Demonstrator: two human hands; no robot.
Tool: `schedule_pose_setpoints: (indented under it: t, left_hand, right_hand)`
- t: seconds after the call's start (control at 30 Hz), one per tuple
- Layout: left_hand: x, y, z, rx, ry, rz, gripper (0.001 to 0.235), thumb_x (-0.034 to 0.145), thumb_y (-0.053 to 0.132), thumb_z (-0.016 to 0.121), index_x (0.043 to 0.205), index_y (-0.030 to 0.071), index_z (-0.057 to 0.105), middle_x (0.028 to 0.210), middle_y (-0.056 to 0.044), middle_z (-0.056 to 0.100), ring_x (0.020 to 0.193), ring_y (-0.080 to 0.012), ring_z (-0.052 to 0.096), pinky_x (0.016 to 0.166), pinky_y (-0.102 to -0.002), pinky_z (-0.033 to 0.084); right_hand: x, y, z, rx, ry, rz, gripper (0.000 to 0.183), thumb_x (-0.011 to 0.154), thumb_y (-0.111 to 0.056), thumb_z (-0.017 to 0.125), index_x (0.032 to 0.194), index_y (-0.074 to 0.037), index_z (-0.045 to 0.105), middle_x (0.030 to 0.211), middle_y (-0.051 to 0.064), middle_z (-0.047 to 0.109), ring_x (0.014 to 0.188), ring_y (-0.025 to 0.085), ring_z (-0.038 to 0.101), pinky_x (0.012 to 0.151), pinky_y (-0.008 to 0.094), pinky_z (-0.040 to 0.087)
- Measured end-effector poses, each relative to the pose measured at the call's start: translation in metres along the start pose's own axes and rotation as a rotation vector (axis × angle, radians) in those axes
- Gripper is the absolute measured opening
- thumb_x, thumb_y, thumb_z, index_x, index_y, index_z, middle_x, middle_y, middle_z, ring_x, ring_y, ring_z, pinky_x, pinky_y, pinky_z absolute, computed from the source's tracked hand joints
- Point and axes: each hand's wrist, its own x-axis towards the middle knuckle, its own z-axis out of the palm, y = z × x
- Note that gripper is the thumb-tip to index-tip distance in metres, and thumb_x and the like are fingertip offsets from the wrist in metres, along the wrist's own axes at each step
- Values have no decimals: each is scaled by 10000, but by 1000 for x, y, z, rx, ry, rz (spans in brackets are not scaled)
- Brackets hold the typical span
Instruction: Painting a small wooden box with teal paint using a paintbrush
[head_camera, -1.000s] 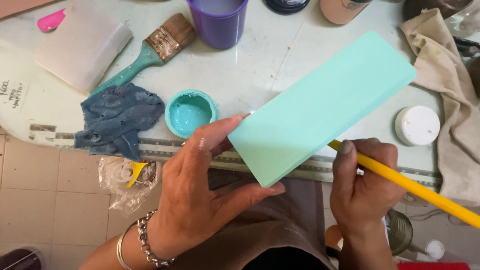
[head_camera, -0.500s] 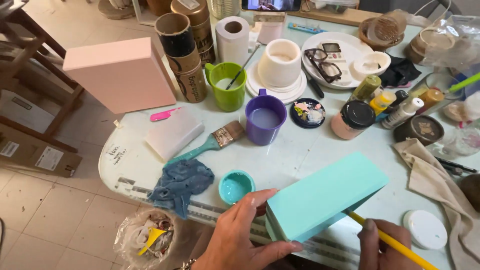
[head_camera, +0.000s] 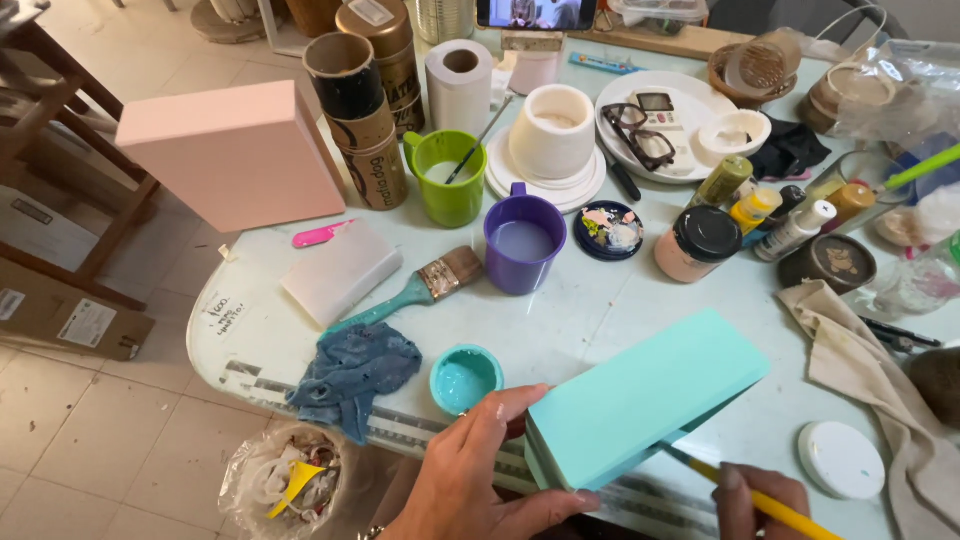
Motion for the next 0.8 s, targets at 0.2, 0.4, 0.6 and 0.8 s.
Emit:
schedule_pose_setpoints:
  t: [0.2,0.4,0.6,0.8]
  left_hand:
    - [4,10,-3,72,-39,25,714,665,392,777,1167,12,441,1107,-119,603,958,-202,638,814,-288,531]
    - [-2,7,1,120,-69,24,748,688,391,785,1192,-6,401,1133,-152,576,983,-231,636,826,-301,568]
    - [1,7,2,148,-56,10,735,690,434,746,1178,-4,415,1116,-137,586,873,-194,640,748,-276,569]
    - [0,6,2,158,-67,-2,760,665,424,780,1180,-3,421,1125,-134,582,932,-211,642,770,-283,566]
  right_hand:
    - [-16,-40,-19,-10,-205,-177,108,854,-143,503,832,-51,554,666,60,598,600,130,565,594,216,408]
    - [-3,-24,-30,-152,-237,-437,103,947,-44,458,958,56,435,766,147,551,608,191,521,559,272,397]
    - [-18,-30,-21,116,-368,-276,84,886,-115,465,849,-44,440,623,66,544,542,134,518,550,223,399]
    - [-12,-40,-22,57,-172,-329,100,939,-44,429,885,33,393,639,140,502,524,183,498,536,261,402]
